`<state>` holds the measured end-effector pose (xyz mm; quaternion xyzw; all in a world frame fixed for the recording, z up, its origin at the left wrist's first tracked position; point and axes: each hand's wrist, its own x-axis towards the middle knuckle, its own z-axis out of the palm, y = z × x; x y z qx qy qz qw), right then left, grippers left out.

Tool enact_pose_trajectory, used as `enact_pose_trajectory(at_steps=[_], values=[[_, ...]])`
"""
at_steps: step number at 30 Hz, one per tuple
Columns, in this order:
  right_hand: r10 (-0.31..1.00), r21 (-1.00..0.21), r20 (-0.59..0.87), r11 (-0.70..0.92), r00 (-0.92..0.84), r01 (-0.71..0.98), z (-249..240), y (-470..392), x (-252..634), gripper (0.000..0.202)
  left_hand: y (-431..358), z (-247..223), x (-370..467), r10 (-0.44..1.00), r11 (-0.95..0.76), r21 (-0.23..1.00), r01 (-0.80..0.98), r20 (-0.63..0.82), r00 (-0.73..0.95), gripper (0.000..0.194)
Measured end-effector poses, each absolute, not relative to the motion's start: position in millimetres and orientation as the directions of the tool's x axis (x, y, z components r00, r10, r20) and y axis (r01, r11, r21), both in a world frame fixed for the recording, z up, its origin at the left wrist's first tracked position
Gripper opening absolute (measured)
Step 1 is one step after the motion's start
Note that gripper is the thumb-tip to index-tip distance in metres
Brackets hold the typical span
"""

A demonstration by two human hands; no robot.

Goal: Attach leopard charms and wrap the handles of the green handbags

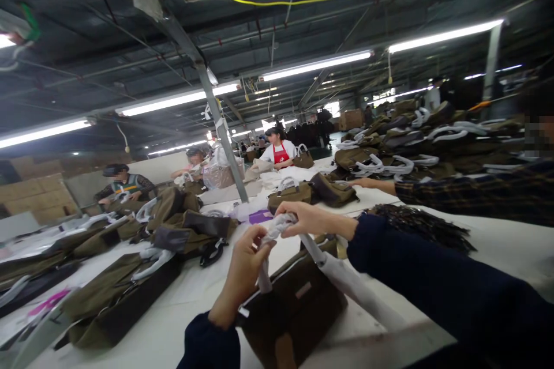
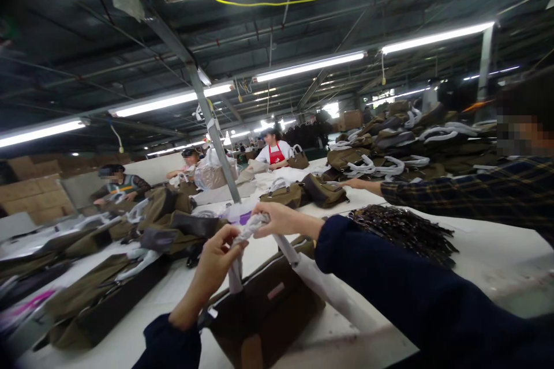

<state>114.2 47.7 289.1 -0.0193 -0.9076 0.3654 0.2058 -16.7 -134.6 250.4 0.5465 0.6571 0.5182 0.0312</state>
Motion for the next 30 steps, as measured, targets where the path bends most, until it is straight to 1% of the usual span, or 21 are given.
enact_pose_trajectory(at_steps=[2, 4, 5, 6, 8, 10, 11, 13, 14, 16, 17, 19, 21, 22, 24, 26, 30], values=[[0.192, -0.496, 0.519, 0.861, -0.833, -0.111, 271, 41, 118, 0.053, -138, 243, -12, 0.756, -0.119, 0.745, 0.657, 0.497, -0.426, 0.012], [0.215, -0.345, 0.720, 0.936, -0.660, -0.071, 253, 35, 127, 0.065, -140, 239, -7, 0.746, -0.101, 0.774, 0.625, 0.475, -0.467, 0.014], [0.223, -0.298, 0.791, 0.954, -0.569, -0.041, 246, 32, 133, 0.064, -141, 238, -5, 0.745, -0.090, 0.776, 0.624, 0.469, -0.475, 0.015], [0.224, -0.271, 0.829, 0.963, -0.512, -0.017, 239, 30, 140, 0.057, -141, 238, -3, 0.744, -0.080, 0.766, 0.637, 0.471, -0.473, 0.015], [0.226, -0.261, 0.835, 0.965, -0.502, 0.000, 230, 27, 150, 0.030, -142, 238, 1, 0.731, -0.057, 0.715, 0.697, 0.505, -0.459, 0.015], [0.250, -0.308, 0.802, 0.951, -0.543, -0.018, 226, 25, 157, 0.008, -141, 236, 6, 0.696, -0.043, 0.633, 0.773, 0.574, -0.431, 0.014], [0.271, -0.344, 0.786, 0.939, -0.555, -0.029, 225, 25, 158, 0.005, -141, 234, 8, 0.680, -0.046, 0.591, 0.805, 0.609, -0.408, 0.013], [0.327, -0.424, 0.760, 0.904, -0.561, -0.048, 226, 27, 159, 0.008, -142, 230, 13, 0.674, -0.059, 0.541, 0.839, 0.642, -0.366, 0.013], [0.354, -0.471, 0.735, 0.880, -0.579, -0.060, 228, 29, 159, 0.011, -142, 229, 15, 0.688, -0.064, 0.542, 0.838, 0.632, -0.356, 0.015], [0.389, -0.593, 0.644, 0.798, -0.658, -0.109, 232, 34, 159, 0.014, -142, 228, 20, 0.747, -0.066, 0.606, 0.793, 0.557, -0.363, 0.020], [0.399, -0.675, 0.576, 0.725, -0.714, -0.139, 234, 37, 159, 0.015, -142, 229, 21, 0.789, -0.070, 0.668, 0.741, 0.492, -0.369, 0.023], [0.373, -0.834, 0.409, 0.524, -0.833, -0.175, 237, 44, 158, 0.016, -140, 232, 21, 0.872, -0.084, 0.816, 0.573, 0.338, -0.353, 0.029], [0.315, -0.926, 0.285, 0.333, -0.905, -0.176, 238, 49, 158, 0.019, -138, 235, 18, 0.929, -0.093, 0.928, 0.361, 0.211, -0.305, 0.031], [0.290, -0.949, 0.248, 0.263, -0.924, -0.172, 239, 51, 157, 0.022, -137, 236, 15, 0.944, -0.097, 0.958, 0.271, 0.175, -0.281, 0.032], [0.246, -0.968, 0.221, 0.175, -0.944, -0.181, 238, 54, 156, 0.025, -136, 237, 7, 0.957, -0.111, 0.981, 0.161, 0.150, -0.250, 0.032], [0.211, -0.975, 0.209, 0.118, -0.955, -0.188, 237, 55, 155, 0.026, -136, 236, -1, 0.964, -0.117, 0.988, 0.099, 0.137, -0.228, 0.031], [0.120, -0.982, 0.189, 0.022, -0.975, -0.188, 234, 57, 154, 0.028, -137, 230, -12, 0.985, -0.069, 0.995, -0.077, 0.056, -0.165, 0.032]])
